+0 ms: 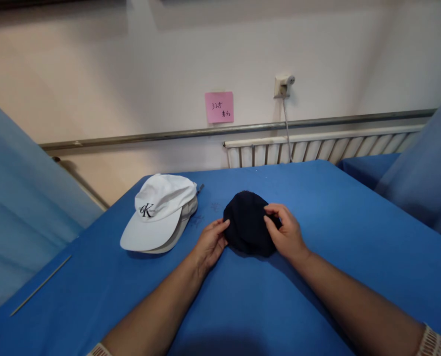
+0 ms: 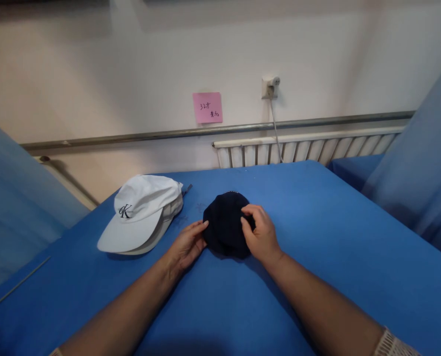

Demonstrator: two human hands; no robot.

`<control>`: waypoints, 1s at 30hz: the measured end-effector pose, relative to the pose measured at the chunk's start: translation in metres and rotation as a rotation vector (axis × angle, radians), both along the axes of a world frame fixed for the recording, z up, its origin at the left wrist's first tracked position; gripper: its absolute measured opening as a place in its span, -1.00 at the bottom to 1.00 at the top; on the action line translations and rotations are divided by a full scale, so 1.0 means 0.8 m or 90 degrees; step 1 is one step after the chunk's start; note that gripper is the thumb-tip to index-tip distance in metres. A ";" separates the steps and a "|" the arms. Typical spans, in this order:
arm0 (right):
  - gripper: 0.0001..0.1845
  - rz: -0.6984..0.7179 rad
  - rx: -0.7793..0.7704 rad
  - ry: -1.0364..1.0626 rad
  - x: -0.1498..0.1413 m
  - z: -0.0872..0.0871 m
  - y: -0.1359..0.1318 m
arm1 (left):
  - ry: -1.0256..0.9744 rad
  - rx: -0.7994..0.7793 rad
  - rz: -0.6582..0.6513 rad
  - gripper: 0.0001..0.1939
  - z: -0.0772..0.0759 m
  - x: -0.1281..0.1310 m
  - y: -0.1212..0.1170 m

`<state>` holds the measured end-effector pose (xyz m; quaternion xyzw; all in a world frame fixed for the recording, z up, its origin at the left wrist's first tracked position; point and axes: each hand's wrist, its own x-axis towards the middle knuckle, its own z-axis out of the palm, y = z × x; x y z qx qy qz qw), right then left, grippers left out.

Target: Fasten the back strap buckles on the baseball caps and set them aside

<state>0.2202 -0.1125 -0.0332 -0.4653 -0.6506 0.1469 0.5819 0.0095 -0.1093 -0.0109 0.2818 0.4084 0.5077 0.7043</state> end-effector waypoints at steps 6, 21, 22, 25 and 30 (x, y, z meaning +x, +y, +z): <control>-0.66 0.116 -0.166 -0.145 -0.009 -0.007 -0.004 | -0.072 0.038 -0.148 -0.81 0.008 0.010 -0.011; -0.85 0.266 -0.216 -0.051 -0.016 -0.002 0.003 | -0.091 0.034 -0.188 -0.78 0.003 0.014 -0.011; -0.86 0.272 -0.216 -0.046 -0.016 -0.001 0.002 | -0.088 0.032 -0.189 -0.77 0.003 0.015 -0.011; -0.88 0.276 -0.219 -0.035 -0.017 0.001 0.002 | -0.081 0.034 -0.189 -0.74 0.004 0.014 -0.011; -0.86 0.262 -0.199 -0.025 -0.018 0.001 0.001 | -0.079 0.039 -0.193 -0.75 0.005 0.014 -0.011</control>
